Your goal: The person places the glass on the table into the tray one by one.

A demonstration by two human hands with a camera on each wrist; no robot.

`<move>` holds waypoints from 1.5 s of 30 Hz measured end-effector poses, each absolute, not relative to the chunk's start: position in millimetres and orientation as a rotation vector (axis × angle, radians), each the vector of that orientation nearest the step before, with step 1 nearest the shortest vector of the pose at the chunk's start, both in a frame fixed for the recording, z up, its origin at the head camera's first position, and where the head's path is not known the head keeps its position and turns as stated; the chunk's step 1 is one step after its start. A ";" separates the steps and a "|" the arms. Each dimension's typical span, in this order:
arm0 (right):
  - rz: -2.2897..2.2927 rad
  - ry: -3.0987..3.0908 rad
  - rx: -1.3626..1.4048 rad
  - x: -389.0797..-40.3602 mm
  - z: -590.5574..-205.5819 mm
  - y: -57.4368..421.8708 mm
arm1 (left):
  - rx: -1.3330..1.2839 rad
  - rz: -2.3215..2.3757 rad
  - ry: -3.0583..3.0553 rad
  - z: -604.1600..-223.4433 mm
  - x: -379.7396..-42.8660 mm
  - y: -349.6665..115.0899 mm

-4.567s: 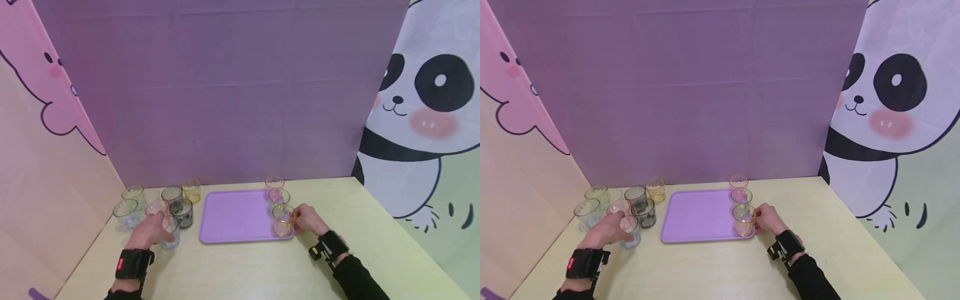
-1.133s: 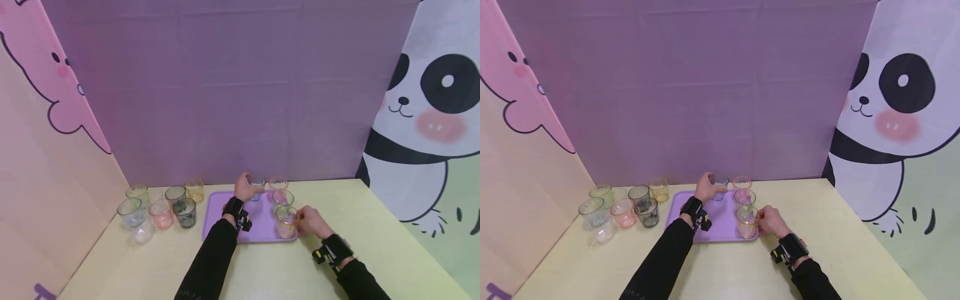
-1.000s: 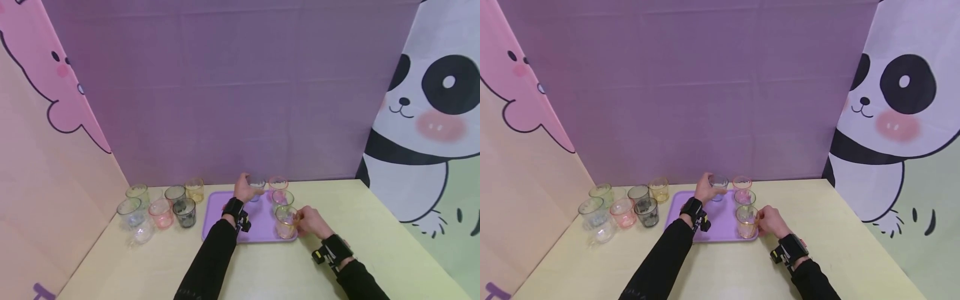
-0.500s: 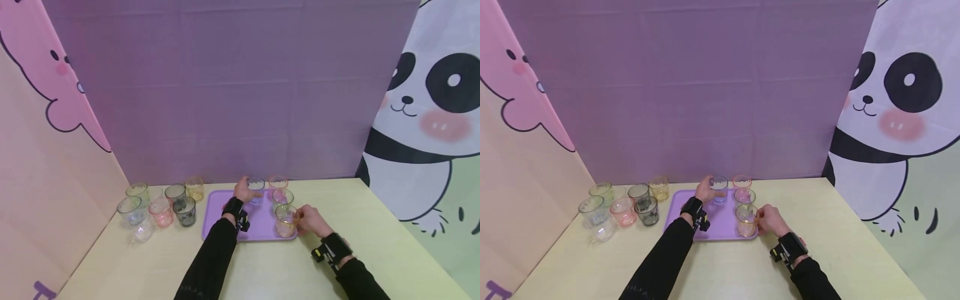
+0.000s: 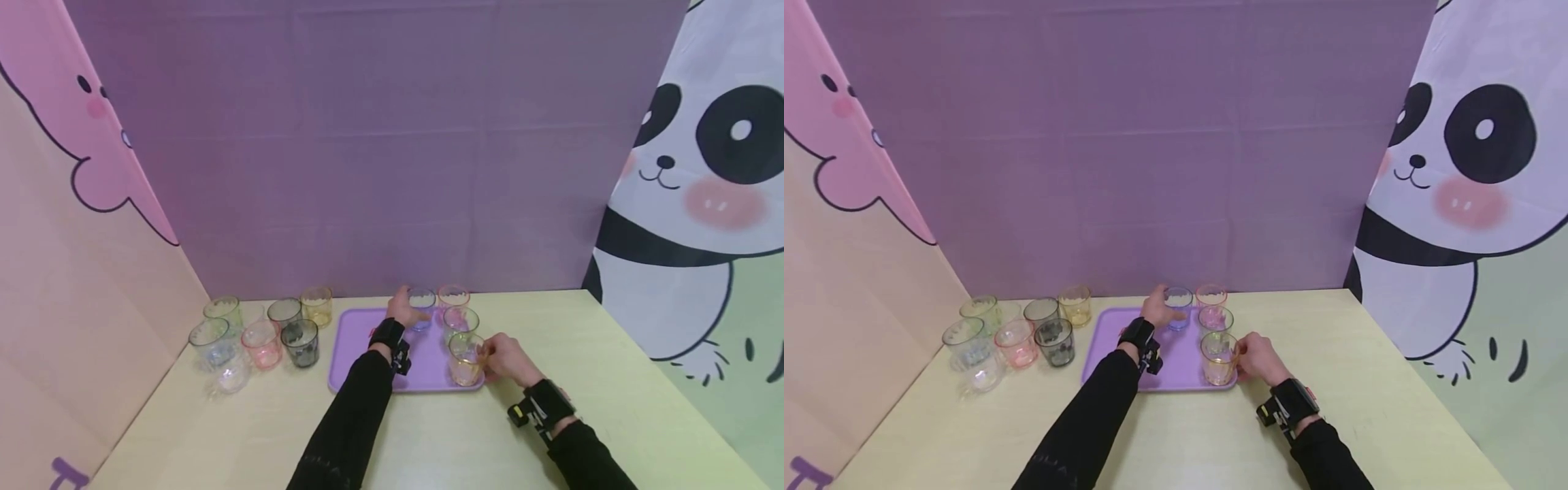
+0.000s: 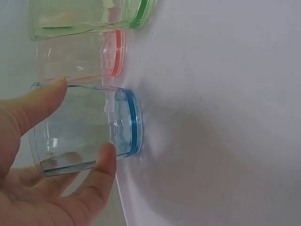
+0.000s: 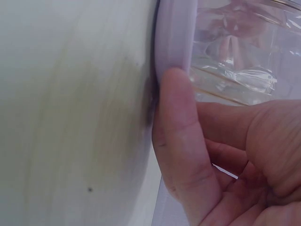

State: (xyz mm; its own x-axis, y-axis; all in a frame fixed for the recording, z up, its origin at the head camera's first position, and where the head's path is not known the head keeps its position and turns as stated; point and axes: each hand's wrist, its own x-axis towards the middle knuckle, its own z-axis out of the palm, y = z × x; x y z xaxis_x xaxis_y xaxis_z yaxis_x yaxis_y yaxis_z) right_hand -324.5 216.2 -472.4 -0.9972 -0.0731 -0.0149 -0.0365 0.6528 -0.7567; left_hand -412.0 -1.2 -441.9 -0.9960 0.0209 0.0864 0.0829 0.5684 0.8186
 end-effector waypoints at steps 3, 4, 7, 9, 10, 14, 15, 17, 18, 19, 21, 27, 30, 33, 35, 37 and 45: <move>-1.299 2.803 -0.087 -324.2 -472.0 215.7 | -0.093 -1.421 -2.708 -443.1 -412.7 0.4; -1.297 2.801 -0.086 -324.4 -471.9 215.4 | -0.096 -1.417 -2.704 -443.7 -412.9 0.5; -1.300 2.790 -0.083 -324.3 -471.6 214.6 | -0.106 -1.408 -2.699 -445.7 -413.2 0.3; -1.304 2.782 -0.080 -324.7 -472.0 214.1 | -0.113 -1.401 -2.700 -446.4 -412.8 -0.4; -1.306 2.778 -0.080 -324.8 -472.1 213.8 | -0.117 -1.397 -2.701 -446.4 -412.5 -0.8; -1.301 2.782 -0.073 -325.2 -472.1 213.6 | -0.134 -1.398 -2.701 -444.8 -411.3 -2.2; -1.296 2.787 -0.074 -325.0 -471.9 213.6 | -0.136 -1.398 -2.701 -444.8 -411.7 -2.1; -1.286 2.795 -0.074 -324.5 -471.5 214.0 | -0.136 -1.396 -2.700 -445.4 -412.6 -1.7; -1.288 2.793 -0.077 -324.2 -471.3 214.1 | -0.131 -1.394 -2.704 -445.8 -412.8 -1.5; -1.284 2.796 -0.077 -324.0 -471.5 214.3 | -0.130 -1.386 -2.707 -446.1 -412.9 -1.2; -1.288 2.790 -0.076 -323.5 -471.9 214.6 | -0.130 -1.370 -2.721 -446.9 -412.9 -0.7; -1.303 2.780 -0.080 -323.6 -472.5 214.9 | -0.132 -1.360 -2.742 -447.6 -410.4 -1.6; -1.308 2.774 -0.074 -324.0 -472.2 215.1 | -0.141 -1.377 -2.729 -448.2 -410.9 -2.5; -1.309 2.771 -0.063 -324.4 -472.1 215.4 | -0.156 -1.378 -2.729 -447.4 -412.0 -3.7; -1.310 2.772 -0.063 -324.7 -472.0 215.4 | -0.166 -1.365 -2.737 -445.9 -412.7 -4.8; -1.305 2.776 -0.068 -324.8 -471.9 215.4 | -0.178 -1.356 -2.747 -443.7 -412.6 -6.2; -1.291 2.787 -0.044 -325.1 -472.4 215.8 | -0.239 -1.330 -2.773 -435.9 -404.7 -17.7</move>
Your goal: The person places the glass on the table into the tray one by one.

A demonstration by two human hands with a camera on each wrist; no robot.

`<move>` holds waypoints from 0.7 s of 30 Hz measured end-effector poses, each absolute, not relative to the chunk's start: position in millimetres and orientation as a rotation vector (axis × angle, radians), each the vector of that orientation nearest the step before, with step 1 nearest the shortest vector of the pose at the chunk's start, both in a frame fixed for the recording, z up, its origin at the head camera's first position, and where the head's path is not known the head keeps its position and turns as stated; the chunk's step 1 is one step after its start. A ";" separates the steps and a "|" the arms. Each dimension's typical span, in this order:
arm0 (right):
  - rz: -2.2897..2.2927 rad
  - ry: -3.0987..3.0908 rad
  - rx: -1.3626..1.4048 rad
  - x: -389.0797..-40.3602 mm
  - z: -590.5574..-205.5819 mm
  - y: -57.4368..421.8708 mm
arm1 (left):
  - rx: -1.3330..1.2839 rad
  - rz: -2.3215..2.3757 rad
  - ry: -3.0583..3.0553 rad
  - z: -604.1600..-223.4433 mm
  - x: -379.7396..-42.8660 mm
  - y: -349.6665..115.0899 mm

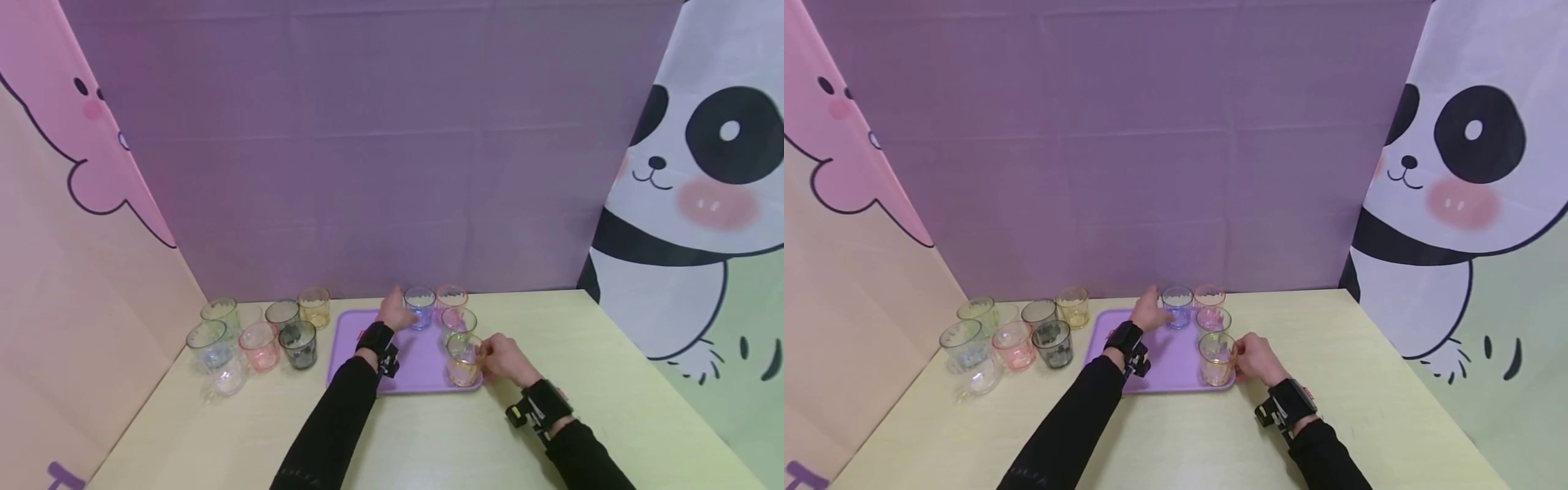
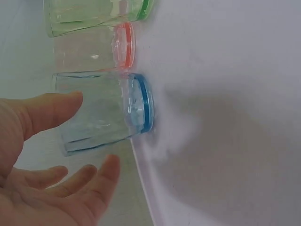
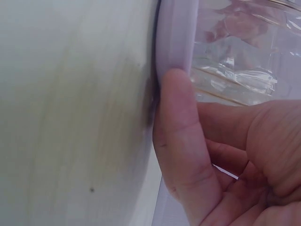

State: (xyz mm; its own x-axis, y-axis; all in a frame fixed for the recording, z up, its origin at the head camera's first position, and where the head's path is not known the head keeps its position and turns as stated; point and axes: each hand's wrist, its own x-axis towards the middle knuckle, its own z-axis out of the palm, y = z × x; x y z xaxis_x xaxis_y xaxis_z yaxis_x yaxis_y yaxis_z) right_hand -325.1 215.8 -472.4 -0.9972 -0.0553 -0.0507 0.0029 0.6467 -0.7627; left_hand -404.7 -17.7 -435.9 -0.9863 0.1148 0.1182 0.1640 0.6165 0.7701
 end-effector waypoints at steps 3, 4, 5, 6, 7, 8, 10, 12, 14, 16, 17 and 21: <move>-1.315 2.781 -0.052 -325.1 -473.9 215.2 | -0.249 -1.332 -2.778 -435.3 -398.0 -23.7; -1.319 2.777 -0.049 -325.1 -474.4 215.0 | -0.249 -1.334 -2.778 -435.2 -395.5 -25.8; -1.325 2.773 -0.054 -324.9 -474.8 214.7 | -0.244 -1.333 -2.778 -435.1 -393.1 -27.8; -1.320 2.778 -0.053 -324.9 -475.4 214.6 | -0.243 -1.330 -2.778 -435.0 -390.7 -29.7; -1.321 2.779 -0.053 -324.5 -475.6 214.6 | -0.246 -1.320 -2.778 -435.0 -388.6 -31.5; -1.321 2.783 -0.053 -324.2 -475.7 214.5 | -0.252 -1.317 -2.774 -434.6 -386.6 -33.4; -1.327 2.787 -0.050 -323.5 -475.4 214.5 | -0.272 -1.311 -2.754 -433.1 -382.5 -37.3; -1.328 2.794 -0.046 -323.0 -474.8 214.6 | -0.294 -1.299 -2.737 -430.8 -379.0 -41.4; -1.331 2.789 -0.040 -322.5 -473.8 214.6 | -0.307 -1.291 -2.714 -427.5 -374.8 -46.3; -1.326 2.787 -0.039 -322.2 -472.8 214.6 | -0.313 -1.256 -2.693 -424.3 -370.5 -51.8; -1.328 2.783 -0.038 -322.4 -472.4 214.6 | -0.315 -1.241 -2.681 -422.5 -368.2 -54.7; -1.320 2.788 -0.045 -323.1 -471.5 215.1 | -0.327 -1.200 -2.646 -417.9 -358.9 -65.6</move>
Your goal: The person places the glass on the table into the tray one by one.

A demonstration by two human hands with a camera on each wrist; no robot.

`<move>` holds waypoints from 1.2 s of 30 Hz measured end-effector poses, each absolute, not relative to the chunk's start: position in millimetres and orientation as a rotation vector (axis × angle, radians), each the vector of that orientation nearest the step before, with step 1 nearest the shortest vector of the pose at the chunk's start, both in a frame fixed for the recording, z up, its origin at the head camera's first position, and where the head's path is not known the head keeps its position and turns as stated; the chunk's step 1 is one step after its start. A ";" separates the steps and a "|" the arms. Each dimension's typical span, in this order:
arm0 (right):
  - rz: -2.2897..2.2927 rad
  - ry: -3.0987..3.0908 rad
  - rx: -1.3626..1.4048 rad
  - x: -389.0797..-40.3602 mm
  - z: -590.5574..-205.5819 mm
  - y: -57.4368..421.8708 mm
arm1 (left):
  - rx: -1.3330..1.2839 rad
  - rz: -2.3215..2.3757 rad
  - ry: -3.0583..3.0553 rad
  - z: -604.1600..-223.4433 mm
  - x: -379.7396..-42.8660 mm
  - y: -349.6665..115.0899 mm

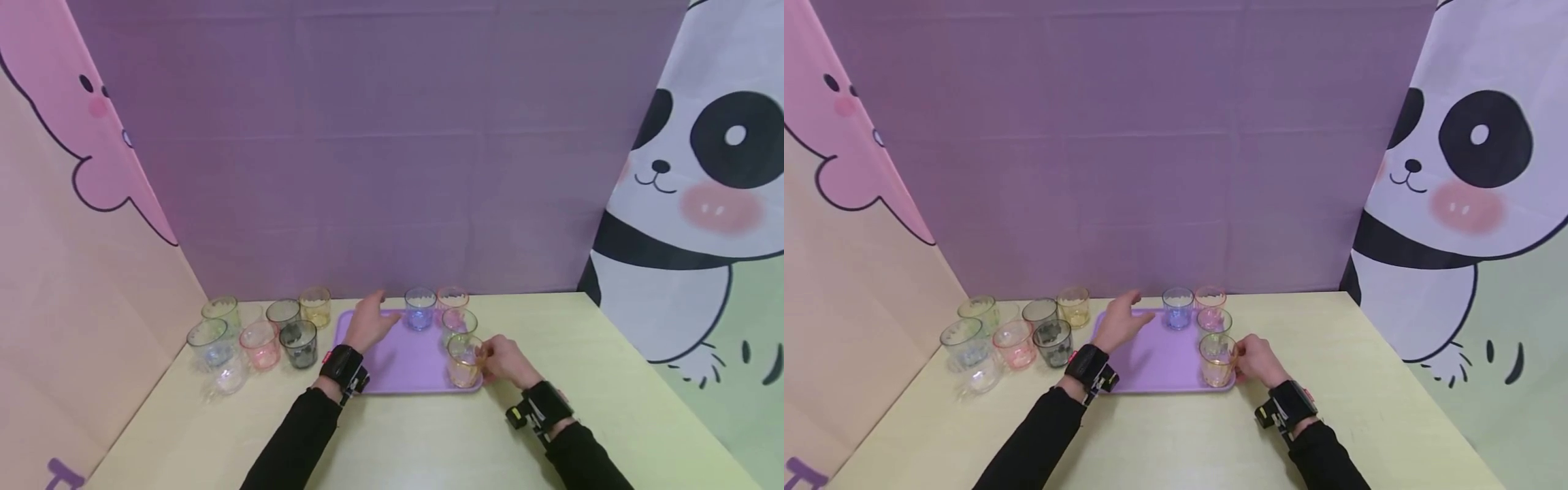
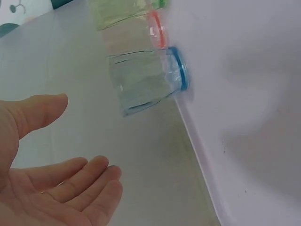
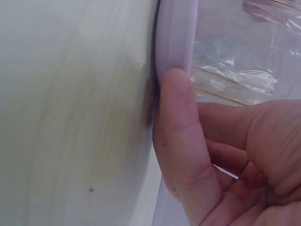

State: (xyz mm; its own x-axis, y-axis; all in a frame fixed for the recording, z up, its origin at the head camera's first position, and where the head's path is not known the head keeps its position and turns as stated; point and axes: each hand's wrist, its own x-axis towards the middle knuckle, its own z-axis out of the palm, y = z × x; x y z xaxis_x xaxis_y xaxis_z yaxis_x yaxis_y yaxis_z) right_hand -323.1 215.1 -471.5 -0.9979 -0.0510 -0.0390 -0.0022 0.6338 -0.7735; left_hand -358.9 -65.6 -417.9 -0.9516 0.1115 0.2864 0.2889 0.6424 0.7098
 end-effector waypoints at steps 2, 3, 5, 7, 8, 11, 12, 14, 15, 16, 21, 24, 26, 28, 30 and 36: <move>-1.316 2.791 -0.044 -323.4 -471.5 215.1 | -0.336 -1.186 -2.631 -417.0 -355.2 -70.7; -1.309 2.795 -0.046 -323.5 -471.7 215.1 | -0.341 -1.176 -2.625 -417.1 -353.9 -73.2; -1.306 2.797 -0.047 -323.5 -471.9 214.8 | -0.350 -1.132 -2.612 -418.0 -352.0 -77.5; -1.307 2.794 -0.047 -323.7 -472.2 214.6 | -0.361 -1.086 -2.605 -419.0 -350.9 -81.3; -1.305 2.795 -0.046 -323.9 -472.4 214.6 | -0.370 -1.064 -2.602 -419.7 -350.6 -82.7; -1.305 2.799 -0.043 -324.4 -472.6 214.0 | -0.401 -1.004 -2.600 -420.7 -348.4 -86.9; -1.304 2.802 -0.045 -324.4 -472.9 214.0 | -0.406 -0.990 -2.600 -420.8 -347.4 -88.6; -1.304 2.810 -0.047 -323.9 -472.9 213.7 | -0.411 -0.974 -2.601 -421.5 -345.3 -92.2; -1.305 2.813 -0.047 -323.7 -472.9 213.6 | -0.406 -0.970 -2.601 -421.9 -344.0 -94.3; -1.310 2.812 -0.046 -323.3 -472.7 213.7 | -0.400 -0.967 -2.601 -421.8 -342.4 -96.5; -1.312 2.807 -0.054 -322.5 -472.1 215.3 | -0.396 -0.906 -2.590 -423.5 -336.7 -107.7; -1.302 2.814 -0.069 -323.1 -472.0 216.8 | -0.389 -0.863 -2.597 -424.3 -335.3 -113.8; -1.306 2.813 -0.050 -323.2 -472.1 217.9 | -0.393 -0.846 -2.599 -425.4 -335.5 -117.3; -1.305 2.816 -0.046 -322.8 -472.4 218.8 | -0.389 -0.835 -2.594 -426.1 -335.2 -121.5; -1.314 2.806 -0.041 -322.4 -472.3 218.8 | -0.377 -0.826 -2.592 -427.1 -334.7 -126.7; -1.295 2.805 -0.054 -323.2 -473.7 215.7 | -0.349 -0.844 -2.579 -426.7 -330.5 -146.2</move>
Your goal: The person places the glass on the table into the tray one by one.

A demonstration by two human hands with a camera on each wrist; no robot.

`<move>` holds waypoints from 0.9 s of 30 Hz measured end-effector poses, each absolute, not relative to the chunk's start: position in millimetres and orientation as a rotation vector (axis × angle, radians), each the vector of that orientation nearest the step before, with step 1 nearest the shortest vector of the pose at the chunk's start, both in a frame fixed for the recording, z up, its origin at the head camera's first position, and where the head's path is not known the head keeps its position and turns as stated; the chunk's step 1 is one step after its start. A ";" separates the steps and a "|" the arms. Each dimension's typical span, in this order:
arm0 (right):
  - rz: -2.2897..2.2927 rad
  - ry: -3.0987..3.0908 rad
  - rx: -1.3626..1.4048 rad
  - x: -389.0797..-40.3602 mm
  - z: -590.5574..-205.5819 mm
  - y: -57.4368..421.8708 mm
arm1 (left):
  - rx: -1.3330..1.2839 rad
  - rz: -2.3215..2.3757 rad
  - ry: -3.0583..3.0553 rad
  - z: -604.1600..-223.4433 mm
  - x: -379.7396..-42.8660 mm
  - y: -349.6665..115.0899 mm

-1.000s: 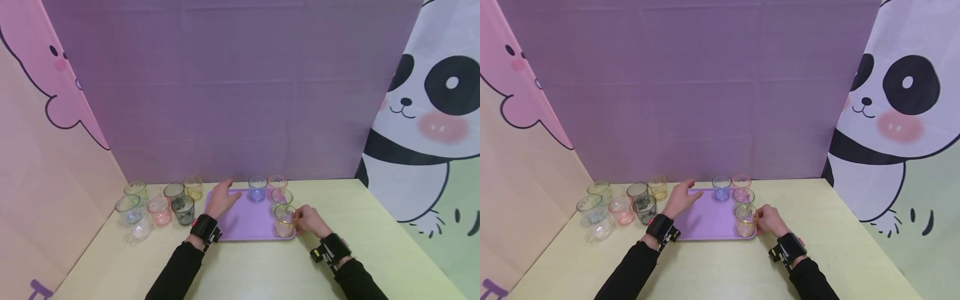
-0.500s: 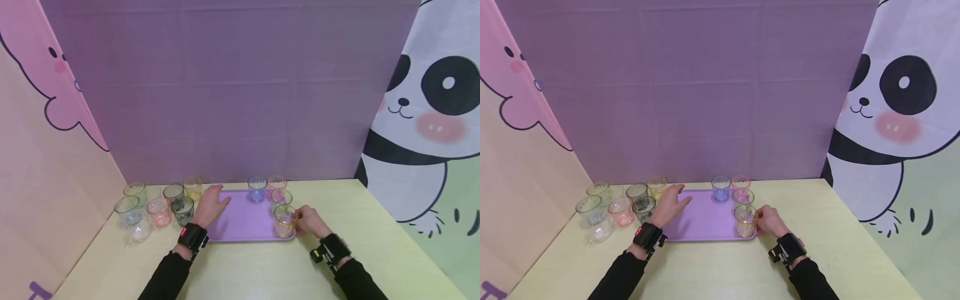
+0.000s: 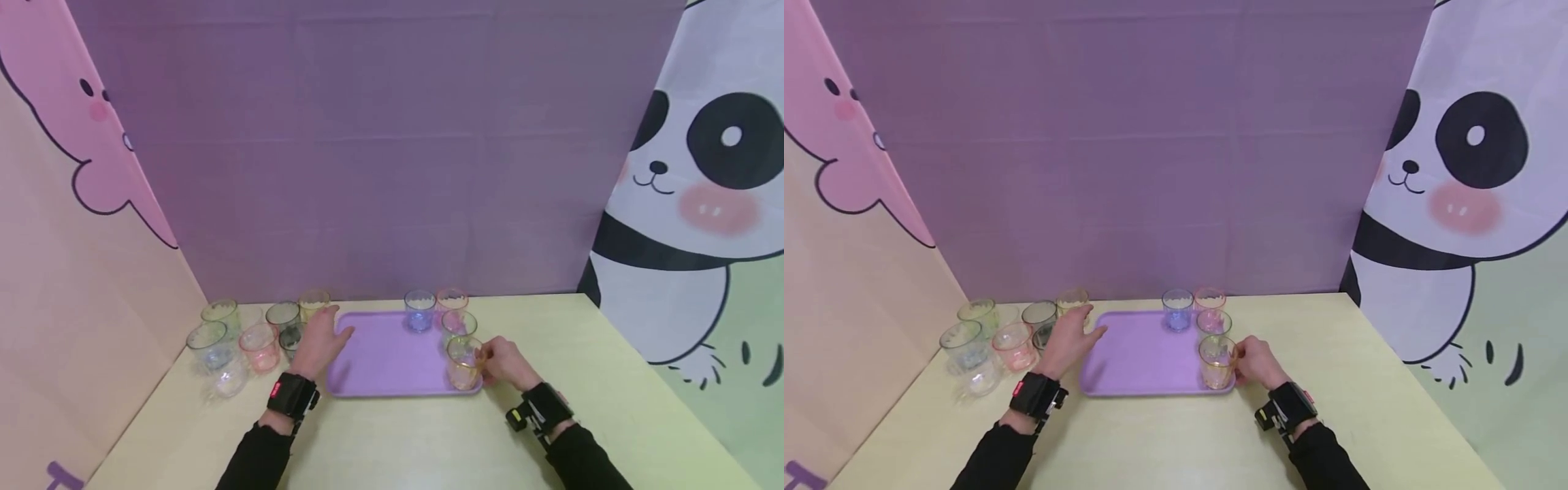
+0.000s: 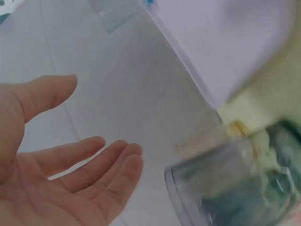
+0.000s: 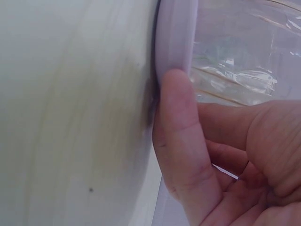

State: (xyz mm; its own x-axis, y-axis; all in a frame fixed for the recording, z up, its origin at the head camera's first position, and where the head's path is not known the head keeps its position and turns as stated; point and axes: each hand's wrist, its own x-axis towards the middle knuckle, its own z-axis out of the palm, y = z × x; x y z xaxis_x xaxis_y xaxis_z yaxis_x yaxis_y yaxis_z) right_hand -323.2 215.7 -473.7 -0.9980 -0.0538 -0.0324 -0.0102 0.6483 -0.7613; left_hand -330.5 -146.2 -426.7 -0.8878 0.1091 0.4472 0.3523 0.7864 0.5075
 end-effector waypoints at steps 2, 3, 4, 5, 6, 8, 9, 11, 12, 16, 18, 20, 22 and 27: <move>-1.281 2.815 -0.055 -323.6 -473.0 215.2 | -0.342 -0.841 -2.584 -426.0 -329.4 -152.9; -1.278 2.816 -0.052 -323.8 -472.7 215.1 | -0.341 -0.838 -2.588 -425.8 -328.9 -156.2; -1.278 2.815 -0.047 -323.6 -472.2 215.2 | -0.335 -0.820 -2.599 -426.0 -328.9 -159.4; -1.280 2.814 -0.044 -323.5 -472.0 215.5 | -0.330 -0.819 -2.605 -425.3 -328.4 -162.3; -1.285 2.810 -0.040 -323.2 -471.8 215.9 | -0.323 -0.809 -2.611 -425.1 -328.9 -165.2; -1.291 2.800 -0.037 -322.6 -471.2 216.5 | -0.314 -0.808 -2.621 -423.9 -329.2 -170.5; -1.294 2.796 -0.038 -322.5 -471.1 217.0 | -0.312 -0.796 -2.629 -423.3 -329.7 -173.2; -1.292 2.793 -0.047 -322.0 -470.8 217.8 | -0.305 -0.785 -2.650 -421.8 -330.5 -178.7; -1.297 2.785 -0.044 -322.1 -470.5 218.1 | -0.305 -0.784 -2.670 -421.1 -330.5 -181.5; -1.300 2.786 -0.040 -323.4 -468.7 218.4 | -0.343 -0.776 -2.752 -417.8 -328.6 -193.3; -1.305 2.787 -0.035 -324.4 -468.5 218.0 | -0.354 -0.782 -2.801 -416.1 -326.9 -198.5; -1.304 2.791 -0.043 -325.0 -469.3 217.7 | -0.356 -0.787 -2.844 -415.5 -325.9 -203.1; -1.304 2.786 -0.042 -325.1 -470.0 217.3 | -0.360 -0.782 -2.880 -415.4 -325.0 -206.6; -1.283 2.786 -0.043 -324.1 -471.4 216.6 | -0.370 -0.743 -2.924 -416.8 -323.8 -211.2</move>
State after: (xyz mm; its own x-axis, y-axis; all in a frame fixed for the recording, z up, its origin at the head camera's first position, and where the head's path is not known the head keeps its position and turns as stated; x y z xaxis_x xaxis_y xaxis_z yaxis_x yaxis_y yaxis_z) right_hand -324.1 216.6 -471.4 -0.9969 -0.0564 -0.0555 0.0055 0.6505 -0.7595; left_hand -323.8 -211.2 -416.8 -0.9652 0.2086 0.1577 0.2586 0.8511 0.4569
